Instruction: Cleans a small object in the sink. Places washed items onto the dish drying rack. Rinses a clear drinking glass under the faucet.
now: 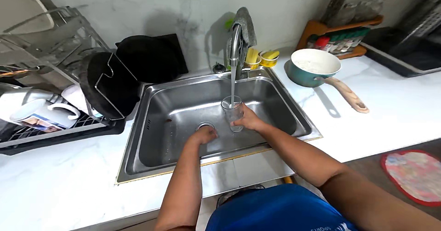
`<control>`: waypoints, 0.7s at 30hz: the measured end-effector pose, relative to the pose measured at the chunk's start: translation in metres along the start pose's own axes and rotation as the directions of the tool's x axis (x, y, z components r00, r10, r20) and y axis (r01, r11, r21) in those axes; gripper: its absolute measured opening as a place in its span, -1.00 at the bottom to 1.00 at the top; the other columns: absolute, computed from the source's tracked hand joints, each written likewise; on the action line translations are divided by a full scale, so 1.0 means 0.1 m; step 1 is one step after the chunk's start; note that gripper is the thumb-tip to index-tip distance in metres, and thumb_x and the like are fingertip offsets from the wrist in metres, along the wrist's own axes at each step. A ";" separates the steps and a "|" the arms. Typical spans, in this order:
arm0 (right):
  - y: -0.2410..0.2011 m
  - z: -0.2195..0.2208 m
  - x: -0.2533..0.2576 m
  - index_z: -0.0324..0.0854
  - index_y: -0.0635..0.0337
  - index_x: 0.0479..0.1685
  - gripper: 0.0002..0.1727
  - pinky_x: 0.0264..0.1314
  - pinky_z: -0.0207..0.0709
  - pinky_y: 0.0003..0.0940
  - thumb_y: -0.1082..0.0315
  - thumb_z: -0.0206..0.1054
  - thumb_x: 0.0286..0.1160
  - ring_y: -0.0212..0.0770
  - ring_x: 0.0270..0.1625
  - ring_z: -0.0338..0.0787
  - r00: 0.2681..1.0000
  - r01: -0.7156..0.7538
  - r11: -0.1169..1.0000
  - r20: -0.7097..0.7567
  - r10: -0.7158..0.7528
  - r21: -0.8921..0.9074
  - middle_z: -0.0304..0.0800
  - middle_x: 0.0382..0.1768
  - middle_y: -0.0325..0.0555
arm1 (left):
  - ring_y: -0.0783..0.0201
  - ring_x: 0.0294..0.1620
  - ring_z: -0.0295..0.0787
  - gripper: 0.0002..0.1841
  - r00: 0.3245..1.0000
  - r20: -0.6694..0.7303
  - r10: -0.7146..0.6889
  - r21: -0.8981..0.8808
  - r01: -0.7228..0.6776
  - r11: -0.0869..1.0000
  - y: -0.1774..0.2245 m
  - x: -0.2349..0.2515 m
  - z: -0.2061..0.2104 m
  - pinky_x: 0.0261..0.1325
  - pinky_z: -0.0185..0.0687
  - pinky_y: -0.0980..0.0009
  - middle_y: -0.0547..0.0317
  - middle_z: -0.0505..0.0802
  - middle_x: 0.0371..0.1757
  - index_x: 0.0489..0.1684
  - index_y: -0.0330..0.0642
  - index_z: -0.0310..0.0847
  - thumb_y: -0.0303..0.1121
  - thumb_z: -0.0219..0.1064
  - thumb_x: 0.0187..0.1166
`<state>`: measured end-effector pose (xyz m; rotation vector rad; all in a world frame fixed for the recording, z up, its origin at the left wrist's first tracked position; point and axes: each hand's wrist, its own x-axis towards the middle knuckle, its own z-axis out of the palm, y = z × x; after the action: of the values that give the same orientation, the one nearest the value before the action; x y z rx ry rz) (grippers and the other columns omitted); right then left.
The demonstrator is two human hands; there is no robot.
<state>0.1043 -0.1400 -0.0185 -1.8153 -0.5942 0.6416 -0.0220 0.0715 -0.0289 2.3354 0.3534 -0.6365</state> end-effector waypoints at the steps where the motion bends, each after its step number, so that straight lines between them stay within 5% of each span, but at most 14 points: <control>1: 0.00 0.00 0.00 0.37 0.31 0.54 -0.08 0.43 0.63 -0.06 0.48 0.75 0.02 0.01 0.33 0.73 1.000 -0.001 1.000 -0.003 0.001 0.006 0.67 0.31 0.23 | -0.10 0.16 0.78 -0.58 1.000 0.002 -0.003 0.004 0.003 1.000 0.00 0.00 0.00 0.30 0.63 -0.11 -0.25 0.77 0.27 0.45 -0.27 0.57 -0.18 0.21 0.80; 10: 0.02 -0.02 -0.01 0.37 0.30 0.54 -0.07 0.40 0.66 -0.08 0.50 0.75 0.00 -0.01 0.31 0.75 1.000 0.012 0.999 -0.022 -0.011 0.040 0.69 0.29 0.22 | -0.09 0.08 0.79 -0.60 1.000 -0.004 0.003 0.045 -0.003 0.999 -0.02 0.01 0.01 0.24 0.62 -0.12 -0.25 0.80 0.17 0.28 -0.32 0.68 -0.15 0.20 0.81; 21: 0.01 0.00 -0.01 0.29 0.31 0.62 0.02 0.40 0.67 -0.14 0.48 0.76 -0.02 -0.04 0.30 0.77 0.998 0.032 0.996 -0.055 -0.027 0.087 0.68 0.30 0.24 | -0.06 0.06 0.79 -0.60 1.000 0.011 0.026 0.017 -0.026 1.000 0.00 -0.01 -0.01 0.24 0.63 -0.08 -0.24 0.78 0.22 0.38 -0.29 0.62 -0.17 0.22 0.80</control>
<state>0.1039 -0.1410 -0.0192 -1.7333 -0.5477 0.5888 -0.0220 0.0720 -0.0275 2.3486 0.3134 -0.6417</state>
